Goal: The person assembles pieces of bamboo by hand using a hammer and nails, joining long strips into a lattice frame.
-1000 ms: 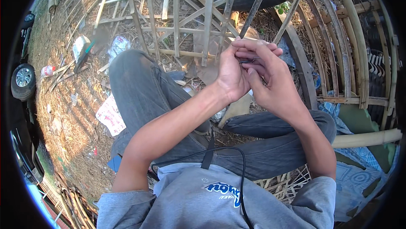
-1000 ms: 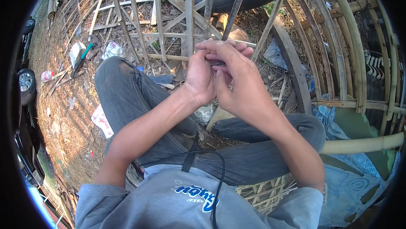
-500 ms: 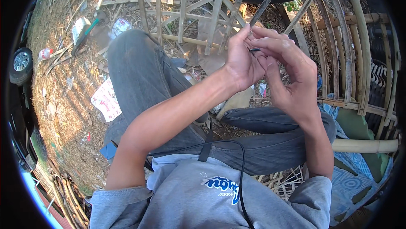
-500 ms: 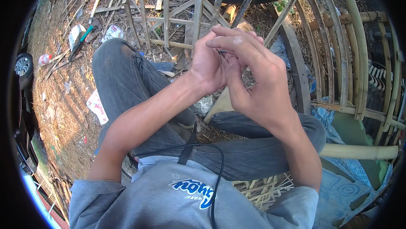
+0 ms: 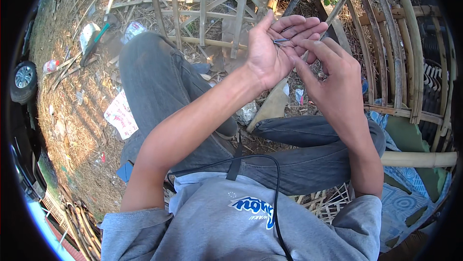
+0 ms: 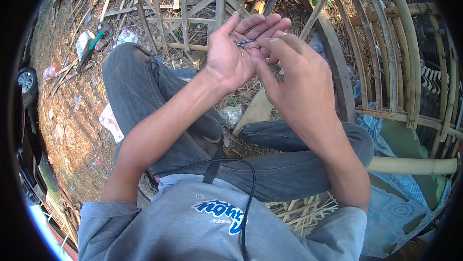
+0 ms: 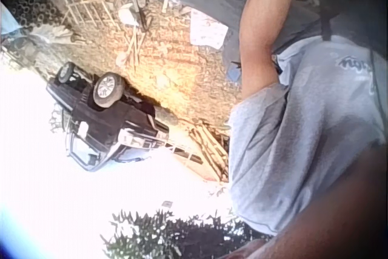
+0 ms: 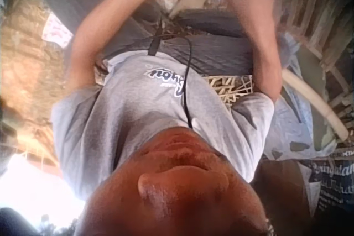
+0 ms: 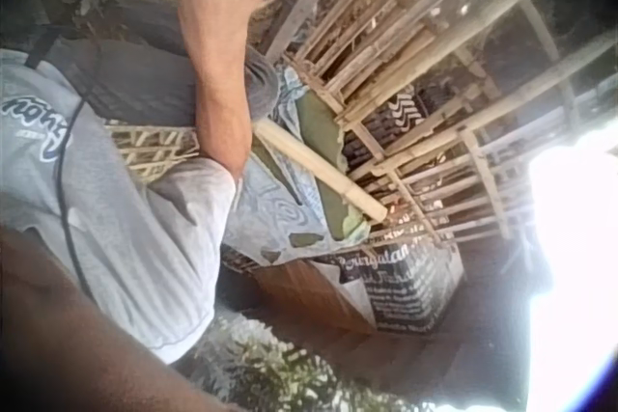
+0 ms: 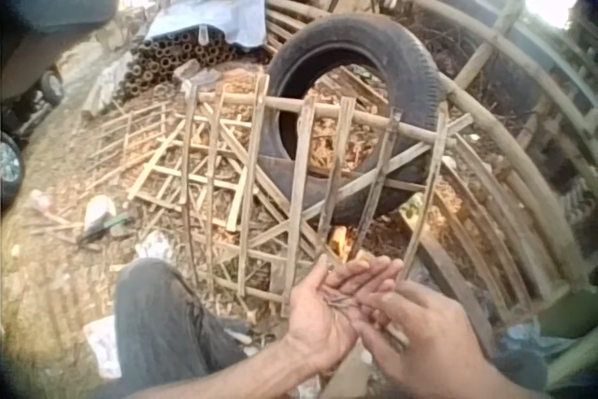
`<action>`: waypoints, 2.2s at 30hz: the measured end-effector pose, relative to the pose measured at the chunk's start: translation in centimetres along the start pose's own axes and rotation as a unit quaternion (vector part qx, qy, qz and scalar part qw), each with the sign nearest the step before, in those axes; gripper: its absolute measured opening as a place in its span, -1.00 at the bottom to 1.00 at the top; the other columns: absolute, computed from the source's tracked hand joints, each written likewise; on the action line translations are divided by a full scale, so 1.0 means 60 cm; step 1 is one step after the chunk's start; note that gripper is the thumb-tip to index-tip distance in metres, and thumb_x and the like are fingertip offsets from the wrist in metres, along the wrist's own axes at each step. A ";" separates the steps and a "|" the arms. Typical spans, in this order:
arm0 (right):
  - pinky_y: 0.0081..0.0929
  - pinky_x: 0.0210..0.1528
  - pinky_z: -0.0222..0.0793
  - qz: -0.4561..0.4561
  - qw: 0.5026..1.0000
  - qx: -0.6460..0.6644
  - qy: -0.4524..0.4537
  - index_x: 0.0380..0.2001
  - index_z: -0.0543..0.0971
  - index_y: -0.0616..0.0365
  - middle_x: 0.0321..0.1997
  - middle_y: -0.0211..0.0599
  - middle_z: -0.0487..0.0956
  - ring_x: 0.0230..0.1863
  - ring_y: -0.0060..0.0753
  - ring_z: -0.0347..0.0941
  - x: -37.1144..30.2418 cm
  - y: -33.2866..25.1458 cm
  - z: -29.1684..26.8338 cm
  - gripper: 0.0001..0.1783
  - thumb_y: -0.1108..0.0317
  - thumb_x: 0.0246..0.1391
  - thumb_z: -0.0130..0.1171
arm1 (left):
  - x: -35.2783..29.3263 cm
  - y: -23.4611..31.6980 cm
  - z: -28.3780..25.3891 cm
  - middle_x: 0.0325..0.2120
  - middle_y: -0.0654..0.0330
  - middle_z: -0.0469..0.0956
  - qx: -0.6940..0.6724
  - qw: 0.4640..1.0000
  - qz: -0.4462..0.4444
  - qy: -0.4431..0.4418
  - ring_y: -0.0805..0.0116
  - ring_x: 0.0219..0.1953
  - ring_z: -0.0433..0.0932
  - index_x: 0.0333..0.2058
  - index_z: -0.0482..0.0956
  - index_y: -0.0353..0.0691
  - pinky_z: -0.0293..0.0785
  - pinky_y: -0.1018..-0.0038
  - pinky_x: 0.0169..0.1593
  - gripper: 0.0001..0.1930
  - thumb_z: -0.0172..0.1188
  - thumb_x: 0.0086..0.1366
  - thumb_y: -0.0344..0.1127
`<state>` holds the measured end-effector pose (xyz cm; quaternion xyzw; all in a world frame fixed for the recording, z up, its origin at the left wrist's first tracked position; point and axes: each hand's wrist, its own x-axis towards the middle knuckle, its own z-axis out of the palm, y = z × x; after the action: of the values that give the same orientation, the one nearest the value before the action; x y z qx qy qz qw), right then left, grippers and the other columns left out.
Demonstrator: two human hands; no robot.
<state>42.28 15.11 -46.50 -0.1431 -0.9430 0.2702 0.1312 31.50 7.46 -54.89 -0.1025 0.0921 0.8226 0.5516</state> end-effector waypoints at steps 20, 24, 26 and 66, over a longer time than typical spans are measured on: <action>-0.45 -0.58 0.17 0.177 0.978 0.002 -0.111 -0.41 0.61 0.34 -0.71 -0.27 0.41 -0.68 -0.50 0.24 0.030 0.005 -0.055 -0.77 0.33 0.10 0.29 | 0.017 0.019 -0.026 -0.11 -0.13 0.60 0.084 0.996 0.000 -0.010 -0.01 0.08 0.56 0.00 0.45 -0.51 0.55 0.26 0.18 -0.52 -0.24 0.52 -0.14; -0.43 -0.57 0.19 0.153 0.982 0.006 -0.108 -0.41 0.61 0.34 -0.70 -0.25 0.42 -0.68 -0.49 0.27 0.029 0.016 -0.048 -0.78 0.34 0.08 0.29 | 0.023 0.020 -0.034 -0.13 -0.11 0.61 0.082 0.997 0.001 -0.013 0.02 0.05 0.58 0.02 0.44 -0.53 0.56 0.28 0.16 -0.55 -0.23 0.50 -0.20; -0.42 -0.56 0.21 0.149 0.981 0.002 -0.125 -0.41 0.61 0.33 -0.71 -0.25 0.41 -0.67 -0.47 0.29 0.031 0.013 -0.046 -0.80 0.36 0.07 0.29 | 0.023 0.022 -0.036 -0.12 -0.12 0.61 0.089 0.996 -0.007 -0.019 0.01 0.06 0.57 0.01 0.46 -0.54 0.56 0.27 0.16 -0.53 -0.24 0.50 -0.19; -0.14 -0.29 0.50 0.055 0.992 -0.107 -0.039 -0.40 0.64 0.21 -0.39 -0.16 0.58 -0.34 -0.02 0.59 0.030 0.042 0.015 -0.81 0.29 -0.01 0.29 | 0.006 -0.022 -0.037 -0.04 0.02 0.54 0.169 0.984 -0.062 -0.003 0.20 0.09 0.50 0.12 0.39 -0.44 0.39 0.28 0.24 -0.32 -0.41 0.53 0.12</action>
<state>40.83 17.39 -48.30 -0.1971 -0.9616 0.1798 0.0636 32.73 7.65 -57.19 -0.0108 0.2220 0.7598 0.6111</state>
